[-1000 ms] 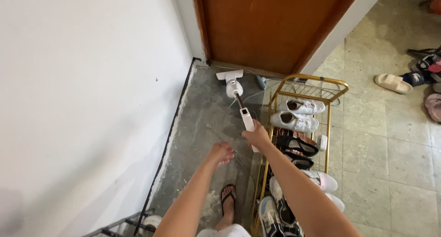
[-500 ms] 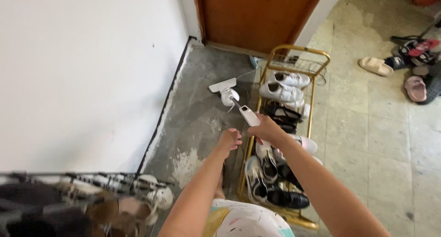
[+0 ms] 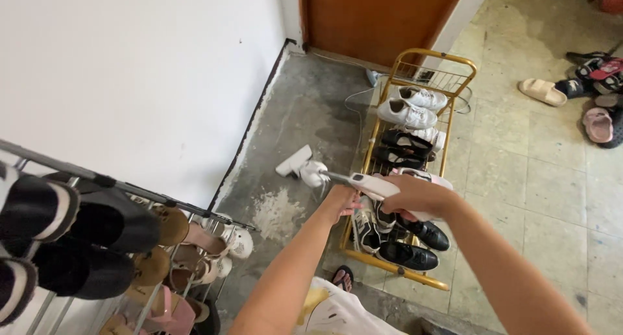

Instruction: Assembling a handheld corded vacuum cleaner and using it on the floor.

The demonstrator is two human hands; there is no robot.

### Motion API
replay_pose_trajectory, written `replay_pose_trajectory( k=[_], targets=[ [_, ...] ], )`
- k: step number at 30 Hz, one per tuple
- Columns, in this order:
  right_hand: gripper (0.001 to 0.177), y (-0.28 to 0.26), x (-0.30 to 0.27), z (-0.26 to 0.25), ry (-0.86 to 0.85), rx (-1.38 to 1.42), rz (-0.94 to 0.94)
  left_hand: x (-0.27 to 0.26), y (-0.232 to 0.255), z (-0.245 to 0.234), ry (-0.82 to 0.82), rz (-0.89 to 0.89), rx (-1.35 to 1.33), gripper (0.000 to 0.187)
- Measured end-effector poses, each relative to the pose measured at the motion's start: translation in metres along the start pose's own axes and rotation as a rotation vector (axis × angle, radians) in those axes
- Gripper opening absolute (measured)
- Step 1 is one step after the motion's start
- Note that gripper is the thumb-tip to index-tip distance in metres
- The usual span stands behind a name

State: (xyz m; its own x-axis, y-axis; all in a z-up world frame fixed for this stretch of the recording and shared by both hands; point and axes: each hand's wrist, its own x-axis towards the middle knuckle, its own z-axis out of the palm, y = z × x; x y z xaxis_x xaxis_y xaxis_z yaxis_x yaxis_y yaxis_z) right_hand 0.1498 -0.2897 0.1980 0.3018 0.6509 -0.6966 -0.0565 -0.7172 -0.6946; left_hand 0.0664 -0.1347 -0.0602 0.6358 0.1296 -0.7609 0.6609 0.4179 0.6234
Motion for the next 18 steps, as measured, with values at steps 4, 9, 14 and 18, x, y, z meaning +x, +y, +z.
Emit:
replay_pose_trajectory(
  k=[4, 9, 14, 18],
  targets=[
    [0.049, 0.000, 0.009, -0.007, 0.025, -0.236, 0.061, 0.041, -0.035, -0.030, 0.000, -0.044, 0.023, 0.033],
    [0.059, -0.019, 0.042, 0.000, -0.042, -0.133, -0.036, -0.005, -0.032, -0.056, 0.080, 0.016, -0.043, 0.038],
    [0.059, -0.010, 0.085, 0.023, -0.003, -0.168, -0.064, 0.019, -0.037, -0.083, 0.213, 0.024, 0.035, 0.047],
    [0.071, 0.033, 0.135, 0.037, -0.048, -0.022, -0.097, 0.031, -0.019, -0.079, 0.367, 0.299, 0.353, 0.056]
  ],
)
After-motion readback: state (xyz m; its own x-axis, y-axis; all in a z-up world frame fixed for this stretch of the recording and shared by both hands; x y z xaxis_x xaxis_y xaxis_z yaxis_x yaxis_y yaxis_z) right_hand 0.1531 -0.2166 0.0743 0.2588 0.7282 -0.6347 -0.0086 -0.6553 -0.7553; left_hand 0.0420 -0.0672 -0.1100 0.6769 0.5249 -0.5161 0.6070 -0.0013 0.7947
